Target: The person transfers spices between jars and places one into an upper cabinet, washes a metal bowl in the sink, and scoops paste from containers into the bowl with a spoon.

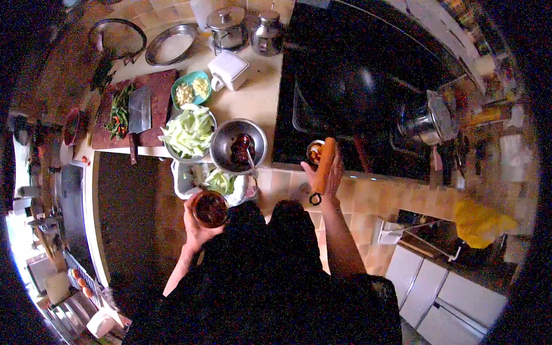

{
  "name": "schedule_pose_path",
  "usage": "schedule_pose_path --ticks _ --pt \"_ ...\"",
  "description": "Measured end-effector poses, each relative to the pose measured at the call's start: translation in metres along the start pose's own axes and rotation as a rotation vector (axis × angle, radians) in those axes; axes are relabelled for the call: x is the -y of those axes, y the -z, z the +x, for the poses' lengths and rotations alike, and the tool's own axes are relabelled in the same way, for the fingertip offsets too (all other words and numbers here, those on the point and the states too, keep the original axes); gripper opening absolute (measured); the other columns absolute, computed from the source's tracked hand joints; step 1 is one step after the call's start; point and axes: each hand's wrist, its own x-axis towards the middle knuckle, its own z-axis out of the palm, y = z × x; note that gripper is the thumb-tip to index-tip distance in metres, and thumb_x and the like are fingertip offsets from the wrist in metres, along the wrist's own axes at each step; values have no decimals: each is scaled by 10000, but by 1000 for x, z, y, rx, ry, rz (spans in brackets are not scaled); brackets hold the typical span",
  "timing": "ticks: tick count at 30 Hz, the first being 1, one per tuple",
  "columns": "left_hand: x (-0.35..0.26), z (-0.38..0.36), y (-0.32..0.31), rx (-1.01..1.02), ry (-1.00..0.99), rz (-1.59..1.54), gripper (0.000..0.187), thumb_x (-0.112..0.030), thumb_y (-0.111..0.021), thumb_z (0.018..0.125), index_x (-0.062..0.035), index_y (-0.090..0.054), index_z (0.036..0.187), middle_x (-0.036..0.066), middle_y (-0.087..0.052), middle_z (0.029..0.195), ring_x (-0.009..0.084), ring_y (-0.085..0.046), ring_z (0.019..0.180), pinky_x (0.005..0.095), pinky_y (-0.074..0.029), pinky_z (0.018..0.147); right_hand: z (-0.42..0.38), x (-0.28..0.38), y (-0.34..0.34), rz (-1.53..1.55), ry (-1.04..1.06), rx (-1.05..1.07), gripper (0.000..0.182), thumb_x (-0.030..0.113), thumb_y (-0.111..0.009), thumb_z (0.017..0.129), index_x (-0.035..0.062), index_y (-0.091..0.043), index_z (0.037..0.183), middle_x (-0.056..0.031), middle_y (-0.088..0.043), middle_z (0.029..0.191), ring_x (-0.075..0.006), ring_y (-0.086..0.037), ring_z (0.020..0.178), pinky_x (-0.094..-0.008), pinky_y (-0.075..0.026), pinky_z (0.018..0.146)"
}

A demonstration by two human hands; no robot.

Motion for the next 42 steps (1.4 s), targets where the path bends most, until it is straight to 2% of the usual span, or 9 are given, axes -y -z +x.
schedule_pose_path --ticks 9,12,13,16,19,23,24,32,42 --pt "-6 0 -30 366 -90 78 1086 -340 -985 498 -26 -411 1365 173 -621 1227 324 -638 1118 435 -509 989 13 -8 28 -99 72 132 779 425 -819 753 80 -521 1386 -150 -582 1035 -349 -575 1018 -457 -508 836" --pt "-32 7 -50 439 -173 98 1091 -350 -982 498 -34 -403 1367 165 -629 1220 333 -640 1108 444 -511 982 -37 -48 34 301 -132 285 619 397 -771 836 72 -551 1315 -104 -588 1005 -268 -605 955 -416 -517 812" --pt "-32 4 -62 416 -235 25 1078 -362 -981 499 -31 -409 1352 165 -630 1219 340 -636 1109 450 -509 981 -58 -51 45 801 -477 363 387 299 -645 967 83 -573 1280 -69 -600 1027 -203 -620 951 -364 -519 817" --pt "-56 5 -94 527 -273 6 1069 -363 -984 498 -29 -413 1337 164 -628 1227 346 -631 1117 449 -509 978 -94 -56 105 1670 -1050 453 441 231 -721 893 144 -571 1297 -130 -619 1247 -288 -629 1052 -420 -525 934" --pt "-85 1 -135 544 -391 -37 1043 -361 -980 518 -28 -423 1335 163 -634 1222 340 -637 1112 447 -516 966 -119 -44 153 2147 -1028 253 485 159 -712 892 145 -511 1334 -168 -581 1290 -282 -608 1136 -382 -528 970" --pt "-141 -25 -201 622 -483 -126 981 -314 -970 551 -33 -439 1326 163 -652 1182 356 -657 1057 443 -534 920 -157 -78 178 1376 -327 30 532 127 -772 827 105 -425 1231 -222 -528 1375 -329 -521 1279 -459 -417 1095" --pt "-157 -31 -218 645 -503 -145 963 -299 -967 559 -35 -443 1323 164 -657 1169 362 -663 1039 441 -539 906 -167 -95 181 1581 -287 -47 579 138 -808 790 79 -397 1193 -224 -513 1407 -343 -482 1324 -491 -358 1135" --pt "-260 -105 -340 868 -682 -166 1004 -347 -974 544 -19 -445 1332 211 -638 1181 377 -658 1049 447 -541 898 -181 -202 351 367 90 200 767 319 -838 745 36 -507 1376 -197 -542 1352 -385 -513 1256 -476 -424 1060" --pt "-344 -126 -418 1561 -616 -270 915 -356 -944 574 -52 -473 1297 186 -642 1187 388 -634 1087 449 -518 950 -172 -300 447 343 514 439 708 115 -723 750 259 -521 1413 -168 -463 1452 -368 -562 1204 -455 -510 947"
